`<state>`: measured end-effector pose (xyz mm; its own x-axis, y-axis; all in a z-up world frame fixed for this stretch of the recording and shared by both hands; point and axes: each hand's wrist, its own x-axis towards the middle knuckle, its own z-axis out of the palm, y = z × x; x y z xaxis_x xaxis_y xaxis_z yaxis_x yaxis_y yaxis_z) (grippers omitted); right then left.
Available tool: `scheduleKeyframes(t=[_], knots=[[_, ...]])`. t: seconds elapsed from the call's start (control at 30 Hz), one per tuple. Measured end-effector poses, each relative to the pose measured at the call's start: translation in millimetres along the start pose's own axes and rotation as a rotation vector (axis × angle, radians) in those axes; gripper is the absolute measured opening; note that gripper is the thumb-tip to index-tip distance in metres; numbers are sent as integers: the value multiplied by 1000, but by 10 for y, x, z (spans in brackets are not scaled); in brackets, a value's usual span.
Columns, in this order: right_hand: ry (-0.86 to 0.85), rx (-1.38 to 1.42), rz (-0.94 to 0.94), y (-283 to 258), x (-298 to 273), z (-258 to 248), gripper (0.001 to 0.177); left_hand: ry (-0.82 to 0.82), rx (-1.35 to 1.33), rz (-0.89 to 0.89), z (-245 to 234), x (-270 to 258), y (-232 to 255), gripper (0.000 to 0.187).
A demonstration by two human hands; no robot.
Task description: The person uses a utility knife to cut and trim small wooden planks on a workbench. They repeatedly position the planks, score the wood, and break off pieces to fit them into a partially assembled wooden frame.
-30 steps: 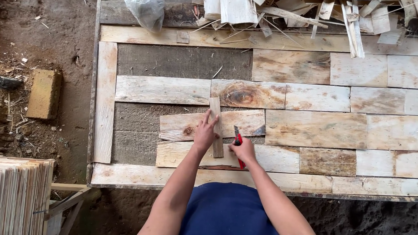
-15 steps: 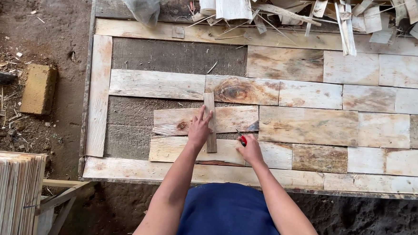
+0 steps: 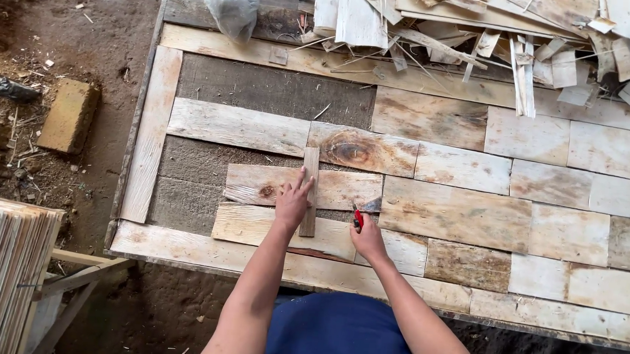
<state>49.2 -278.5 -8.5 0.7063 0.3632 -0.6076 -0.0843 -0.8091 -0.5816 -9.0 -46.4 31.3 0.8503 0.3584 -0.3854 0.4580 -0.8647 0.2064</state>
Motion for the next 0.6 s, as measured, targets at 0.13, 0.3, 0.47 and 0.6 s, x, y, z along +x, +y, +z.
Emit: scheduleKeyframes(t=[0.13, 0.3, 0.47, 0.6], knots=[[-24, 24, -24, -282, -89, -142, 29, -30, -22, -20, 101, -7, -17, 79], [-106, 287, 41, -606, -107, -198, 24, -74, -24, -16, 87, 37, -42, 79], [-134, 145, 50, -925, -135, -201, 30, -102, -48, -13, 10, 9, -47, 79], [-149, 42, 73, -1004, 70, 4, 36, -89, -51, 0, 87, 11, -88, 80]])
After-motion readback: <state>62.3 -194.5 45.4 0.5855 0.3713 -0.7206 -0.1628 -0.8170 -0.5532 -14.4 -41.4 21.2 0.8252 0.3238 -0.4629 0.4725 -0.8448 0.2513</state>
